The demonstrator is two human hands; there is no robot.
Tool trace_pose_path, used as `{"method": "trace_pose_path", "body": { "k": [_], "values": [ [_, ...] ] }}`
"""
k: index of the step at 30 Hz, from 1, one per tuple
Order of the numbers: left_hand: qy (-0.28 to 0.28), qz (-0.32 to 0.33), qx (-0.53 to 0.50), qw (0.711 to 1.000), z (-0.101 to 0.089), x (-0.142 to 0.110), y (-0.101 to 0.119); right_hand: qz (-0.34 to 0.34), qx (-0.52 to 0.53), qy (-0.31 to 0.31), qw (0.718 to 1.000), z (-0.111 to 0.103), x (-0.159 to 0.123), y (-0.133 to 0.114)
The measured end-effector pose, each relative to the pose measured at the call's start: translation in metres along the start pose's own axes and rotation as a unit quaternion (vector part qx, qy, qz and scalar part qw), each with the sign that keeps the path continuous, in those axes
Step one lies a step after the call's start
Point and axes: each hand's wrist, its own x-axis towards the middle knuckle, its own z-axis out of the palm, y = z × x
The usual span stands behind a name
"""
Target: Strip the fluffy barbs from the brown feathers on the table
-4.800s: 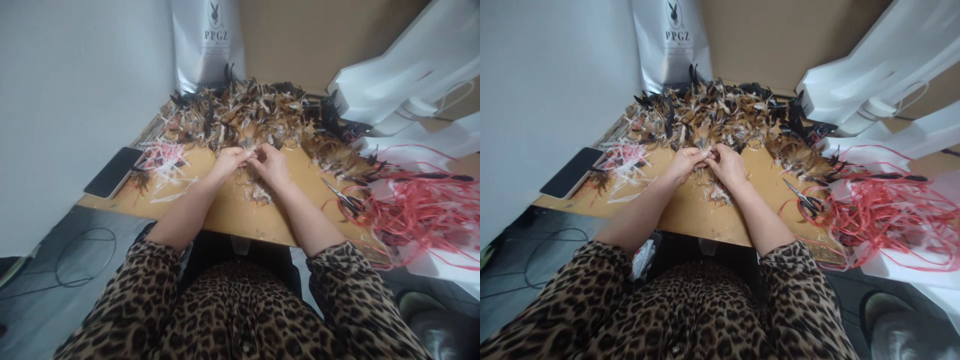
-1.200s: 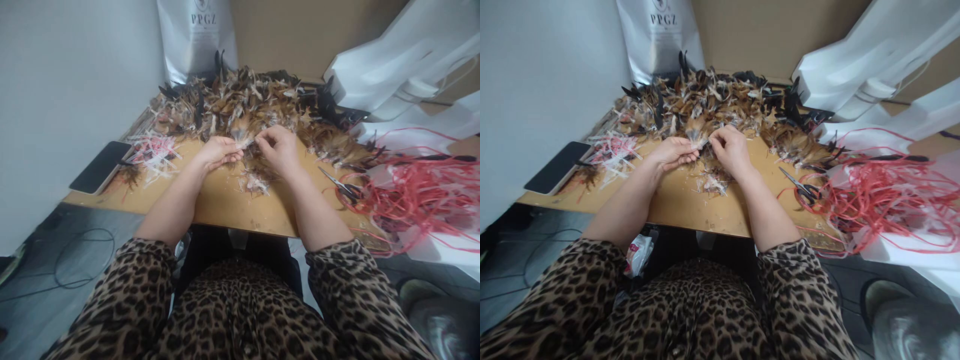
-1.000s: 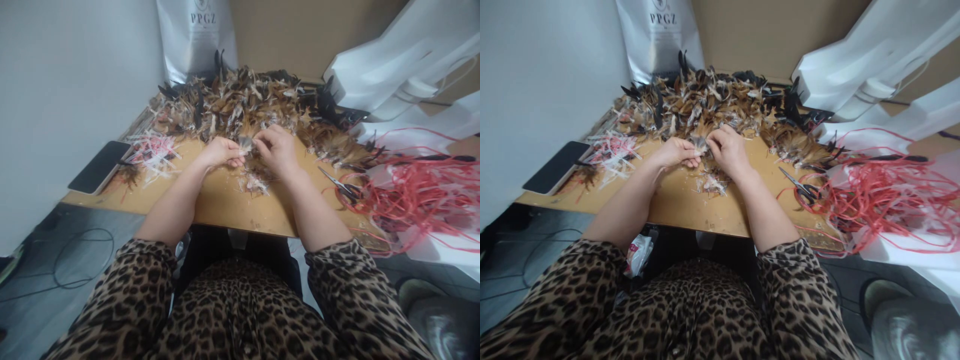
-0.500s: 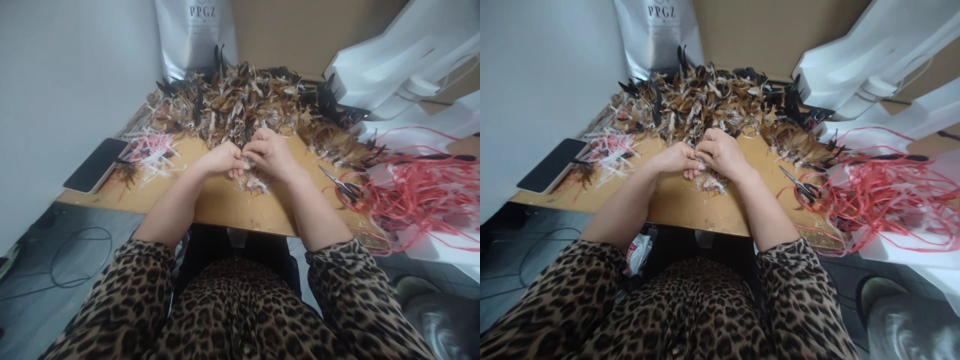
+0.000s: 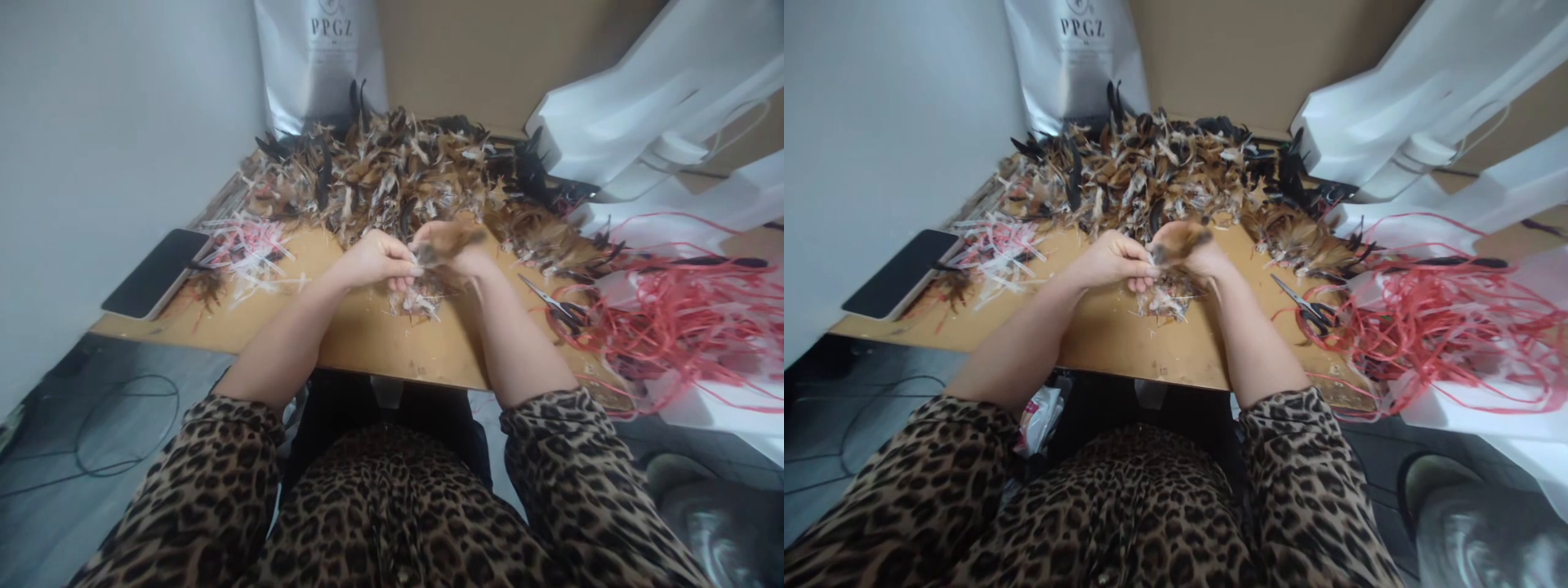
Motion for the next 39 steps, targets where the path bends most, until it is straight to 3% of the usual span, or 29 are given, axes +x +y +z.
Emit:
{"method": "trace_pose_path", "body": {
  "k": [7,11,16,19,22,25,27,30,34,36,39],
  "values": [
    [0.154,0.010,-0.076,0.985,-0.006,0.009,-0.010,0.000,0.070,0.068,0.995,0.003,0.006,0.012],
    [0.219,-0.007,-0.106,0.970,-0.009,0.016,-0.017,-0.016,0.002,0.106,0.994,0.002,0.005,0.012],
    [0.265,-0.032,-0.073,0.961,-0.009,0.019,-0.020,-0.084,-0.137,0.125,0.979,0.015,0.001,0.008],
    [0.269,-0.044,-0.002,0.962,-0.006,0.019,-0.022,-0.141,-0.252,0.128,0.949,0.024,0.000,0.010],
    [0.252,-0.024,0.108,0.961,-0.005,0.015,-0.022,-0.196,-0.377,0.112,0.898,0.028,-0.002,0.011],
    [0.206,0.032,0.235,0.949,-0.006,0.011,-0.020,-0.221,-0.483,0.069,0.845,0.024,-0.006,0.005],
    [0.166,0.059,0.301,0.937,-0.006,0.008,-0.019,-0.227,-0.514,0.041,0.826,0.017,-0.009,-0.002],
    [0.100,0.067,0.302,0.945,-0.006,0.007,-0.018,-0.218,-0.471,0.010,0.855,0.004,-0.011,-0.012],
    [0.020,0.041,0.145,0.988,-0.001,0.004,-0.017,-0.123,-0.287,-0.022,0.950,-0.012,-0.010,-0.014],
    [0.017,0.026,0.069,0.997,0.002,0.003,-0.013,-0.069,-0.188,-0.027,0.979,-0.015,-0.009,-0.011],
    [0.071,0.020,0.003,0.997,0.003,0.003,-0.007,-0.040,-0.100,0.017,0.994,-0.013,-0.006,-0.005]
  ]
}}
